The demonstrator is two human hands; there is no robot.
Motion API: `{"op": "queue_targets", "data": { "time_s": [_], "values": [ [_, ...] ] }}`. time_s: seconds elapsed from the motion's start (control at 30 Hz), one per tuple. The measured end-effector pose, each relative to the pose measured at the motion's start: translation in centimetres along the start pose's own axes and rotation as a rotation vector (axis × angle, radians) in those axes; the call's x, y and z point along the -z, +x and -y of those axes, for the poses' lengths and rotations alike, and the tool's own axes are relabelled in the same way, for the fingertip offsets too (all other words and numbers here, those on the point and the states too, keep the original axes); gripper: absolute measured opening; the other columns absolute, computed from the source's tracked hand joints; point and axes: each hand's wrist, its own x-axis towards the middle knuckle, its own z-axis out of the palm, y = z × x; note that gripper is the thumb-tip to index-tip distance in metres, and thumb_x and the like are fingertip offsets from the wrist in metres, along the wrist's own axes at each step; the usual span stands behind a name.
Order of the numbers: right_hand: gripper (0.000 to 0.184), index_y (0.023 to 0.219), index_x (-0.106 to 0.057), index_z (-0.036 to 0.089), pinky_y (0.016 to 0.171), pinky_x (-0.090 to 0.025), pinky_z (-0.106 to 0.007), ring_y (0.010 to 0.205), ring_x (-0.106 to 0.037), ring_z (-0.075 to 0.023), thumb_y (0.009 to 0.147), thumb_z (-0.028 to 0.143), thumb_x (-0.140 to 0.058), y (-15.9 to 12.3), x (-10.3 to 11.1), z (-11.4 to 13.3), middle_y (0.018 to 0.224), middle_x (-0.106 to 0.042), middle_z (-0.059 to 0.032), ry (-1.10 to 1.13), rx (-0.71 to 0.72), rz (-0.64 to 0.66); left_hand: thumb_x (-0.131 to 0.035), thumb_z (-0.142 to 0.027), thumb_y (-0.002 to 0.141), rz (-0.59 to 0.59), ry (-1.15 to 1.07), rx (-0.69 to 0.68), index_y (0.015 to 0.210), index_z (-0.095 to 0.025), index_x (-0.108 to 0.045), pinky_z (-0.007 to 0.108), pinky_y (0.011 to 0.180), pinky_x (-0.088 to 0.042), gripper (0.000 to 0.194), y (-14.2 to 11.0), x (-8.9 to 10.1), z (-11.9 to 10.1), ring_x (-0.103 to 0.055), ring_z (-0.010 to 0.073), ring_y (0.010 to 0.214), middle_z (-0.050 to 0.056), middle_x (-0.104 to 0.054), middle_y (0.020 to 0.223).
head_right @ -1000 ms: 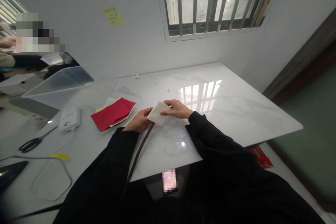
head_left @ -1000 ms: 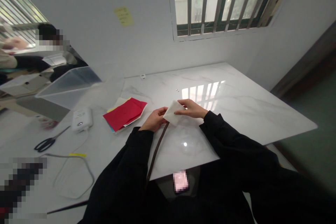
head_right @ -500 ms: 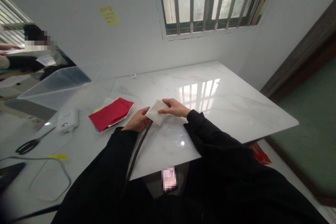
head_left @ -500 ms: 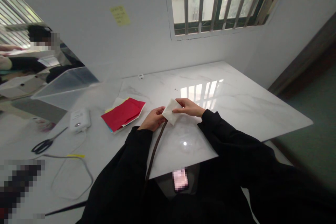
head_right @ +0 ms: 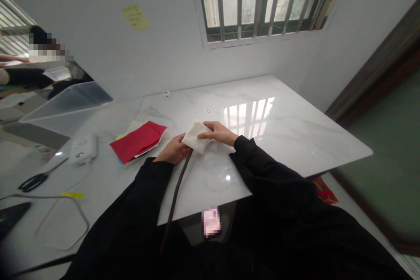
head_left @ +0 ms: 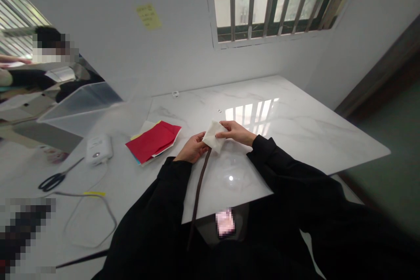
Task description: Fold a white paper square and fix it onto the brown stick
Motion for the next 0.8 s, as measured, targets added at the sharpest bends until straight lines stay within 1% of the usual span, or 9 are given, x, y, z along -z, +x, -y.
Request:
{"op": "queue_targets", "data": {
  "time_s": [0.1, 0.23, 0.33, 0.47, 0.6, 0.8],
  "values": [
    [0.04, 0.107, -0.07, 0.017, 0.072, -0.056, -0.029, 0.082, -0.069, -0.0179, 0.075, 0.035, -0.086, 0.1, 0.3, 0.0, 0.095, -0.074, -0.0056, 0.023, -0.025, -0.059, -0.097, -0.037, 0.057, 0.018, -0.036, -0.006, 0.105, -0.014, -0.074, 0.027, 0.074, -0.054, 0.058, -0.1, -0.1, -0.2, -0.069, 0.0176, 0.081, 0.009, -0.076, 0.097],
    [0.04, 0.105, -0.07, 0.016, 0.07, -0.055, -0.027, 0.081, -0.069, -0.0173, 0.072, 0.032, -0.086, 0.2, 0.9, 0.0, 0.093, -0.075, -0.0051, 0.058, -0.028, -0.148, -0.095, -0.037, 0.063, 0.063, -0.033, -0.003, 0.103, -0.014, -0.075, 0.026, 0.073, -0.055, 0.05, -0.3, -0.1, -0.6, -0.068, 0.0156, 0.076, 0.008, -0.075, 0.092],
    [0.04, 0.105, -0.07, 0.016, 0.071, -0.055, -0.026, 0.081, -0.069, -0.0171, 0.071, 0.032, -0.086, 0.3, 1.4, 0.1, 0.093, -0.076, -0.0041, 0.071, -0.02, -0.226, -0.092, -0.036, 0.069, 0.078, -0.022, 0.014, 0.102, -0.014, -0.075, 0.025, 0.071, -0.054, 0.043, -0.6, -0.2, -0.9, -0.067, 0.0136, 0.073, 0.008, -0.076, 0.095],
    [0.039, 0.104, -0.069, 0.017, 0.071, -0.055, -0.026, 0.078, -0.069, -0.0161, 0.07, 0.031, -0.084, 0.4, 2.2, 0.2, 0.089, -0.075, -0.0023, 0.091, -0.026, -0.302, -0.091, -0.033, 0.071, 0.082, -0.018, 0.023, 0.107, -0.015, -0.075, 0.023, 0.069, -0.053, 0.043, -0.8, -0.4, -1.2, -0.066, 0.0117, 0.073, 0.008, -0.076, 0.1],
    [0.042, 0.104, -0.069, 0.019, 0.074, -0.056, -0.028, 0.083, -0.07, -0.0174, 0.068, 0.033, -0.086, 0.4, 2.5, 0.2, 0.093, -0.075, -0.0032, 0.128, -0.021, -0.32, -0.091, -0.03, 0.071, 0.079, -0.008, 0.005, 0.109, -0.016, -0.075, 0.022, 0.069, -0.052, 0.043, -0.9, -0.4, -1.3, -0.064, 0.01, 0.072, 0.007, -0.075, 0.101],
    [0.045, 0.107, -0.069, 0.019, 0.076, -0.057, -0.029, 0.086, -0.07, -0.0182, 0.069, 0.035, -0.087, 0.4, 2.5, 0.0, 0.097, -0.075, -0.004, 0.133, -0.03, -0.315, -0.091, -0.029, 0.072, 0.061, -0.014, -0.002, 0.108, -0.016, -0.075, 0.022, 0.069, -0.051, 0.042, -0.9, -0.4, -1.3, -0.063, 0.01, 0.073, 0.008, -0.075, 0.102]
  ]
}}
